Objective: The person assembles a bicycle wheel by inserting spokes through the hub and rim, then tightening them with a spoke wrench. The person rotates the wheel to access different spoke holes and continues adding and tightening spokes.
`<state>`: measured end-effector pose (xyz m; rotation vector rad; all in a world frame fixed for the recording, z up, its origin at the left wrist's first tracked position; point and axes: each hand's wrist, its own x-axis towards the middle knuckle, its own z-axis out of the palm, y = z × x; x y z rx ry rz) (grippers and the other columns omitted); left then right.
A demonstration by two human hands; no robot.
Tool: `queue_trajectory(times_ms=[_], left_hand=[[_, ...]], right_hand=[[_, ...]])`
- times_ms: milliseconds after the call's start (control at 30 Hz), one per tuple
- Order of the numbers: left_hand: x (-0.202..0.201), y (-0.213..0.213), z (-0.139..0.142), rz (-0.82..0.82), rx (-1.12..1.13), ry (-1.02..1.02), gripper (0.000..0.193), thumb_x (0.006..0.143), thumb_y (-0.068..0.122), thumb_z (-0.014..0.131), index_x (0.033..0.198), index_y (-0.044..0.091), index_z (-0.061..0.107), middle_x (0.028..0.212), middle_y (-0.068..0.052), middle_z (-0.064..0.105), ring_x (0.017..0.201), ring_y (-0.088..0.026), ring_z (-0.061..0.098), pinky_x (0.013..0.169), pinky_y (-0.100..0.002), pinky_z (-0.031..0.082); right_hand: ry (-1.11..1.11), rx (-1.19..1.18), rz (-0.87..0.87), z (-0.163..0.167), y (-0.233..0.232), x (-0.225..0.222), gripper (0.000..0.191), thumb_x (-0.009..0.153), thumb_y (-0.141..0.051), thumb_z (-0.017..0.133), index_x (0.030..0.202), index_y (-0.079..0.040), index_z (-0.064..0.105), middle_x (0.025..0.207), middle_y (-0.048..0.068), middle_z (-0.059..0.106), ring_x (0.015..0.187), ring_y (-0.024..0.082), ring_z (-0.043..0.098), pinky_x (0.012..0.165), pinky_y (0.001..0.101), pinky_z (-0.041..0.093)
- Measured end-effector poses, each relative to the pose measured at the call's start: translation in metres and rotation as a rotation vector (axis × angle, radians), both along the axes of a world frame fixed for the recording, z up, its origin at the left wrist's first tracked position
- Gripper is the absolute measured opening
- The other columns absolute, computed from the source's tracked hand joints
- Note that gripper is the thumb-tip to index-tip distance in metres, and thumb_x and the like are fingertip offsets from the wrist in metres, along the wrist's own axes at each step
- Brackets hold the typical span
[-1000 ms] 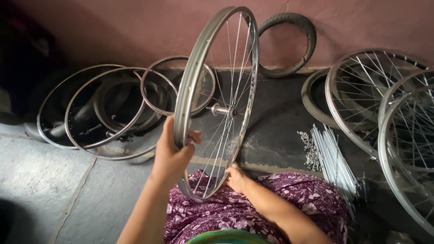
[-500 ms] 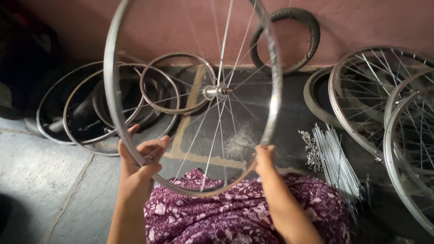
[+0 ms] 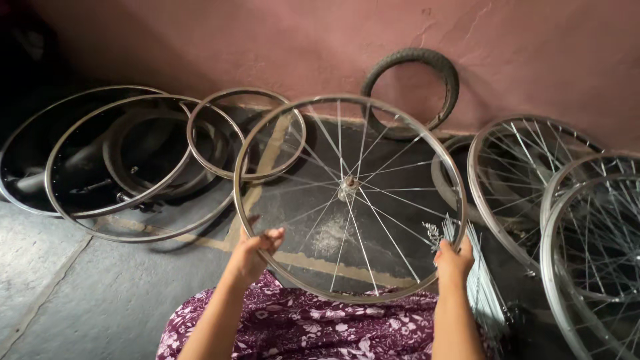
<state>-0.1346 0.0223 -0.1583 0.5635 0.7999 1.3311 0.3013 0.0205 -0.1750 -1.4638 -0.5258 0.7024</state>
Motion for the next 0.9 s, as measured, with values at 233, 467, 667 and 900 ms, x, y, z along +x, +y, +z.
queue_trajectory(times_ms=[233,467,667,900], left_hand=[[-0.008,-0.019,-0.027,0.075,-0.118,-0.028,0.090,0.072,-0.008,0.049,0.154,0.019,0.021,0.106,-0.019,0.068,0.113,-0.034,0.064,0.100,-0.047,0.050],[0.002,-0.012,-0.019,0.093,-0.207,0.050,0.088,0.072,-0.012,0.049,0.151,0.018,0.025,0.113,-0.016,0.067,0.113,-0.031,0.065,0.100,-0.049,0.049],[0.010,-0.001,-0.026,0.093,-0.398,0.121,0.080,0.079,-0.014,0.058,0.148,0.015,0.030,0.111,-0.015,0.066,0.103,-0.026,0.065,0.087,-0.043,0.049],[0.016,0.000,-0.036,0.119,-0.654,0.049,0.066,0.082,-0.016,0.063,0.140,0.005,0.039,0.099,-0.019,0.063,0.081,-0.028,0.066,0.063,-0.036,0.054]], right_hand=[[-0.029,-0.045,0.113,-0.007,0.026,-0.008,0.058,0.094,0.000,0.064,0.149,-0.011,0.050,0.085,0.006,0.056,0.053,0.011,0.049,0.042,0.0251,0.039],[-0.046,-0.084,0.124,0.000,0.019,-0.016,0.059,0.095,-0.003,0.061,0.151,-0.013,0.042,0.088,0.000,0.059,0.054,0.008,0.050,0.042,0.0243,0.039],[-0.098,-0.266,0.138,-0.011,0.019,-0.016,0.058,0.097,-0.003,0.060,0.151,-0.016,0.043,0.087,0.008,0.056,0.053,0.012,0.050,0.041,0.0292,0.034],[-0.261,-0.315,0.190,-0.020,0.028,-0.017,0.056,0.097,-0.002,0.058,0.149,-0.011,0.039,0.098,0.014,0.062,0.056,0.018,0.059,0.044,0.0315,0.047]])
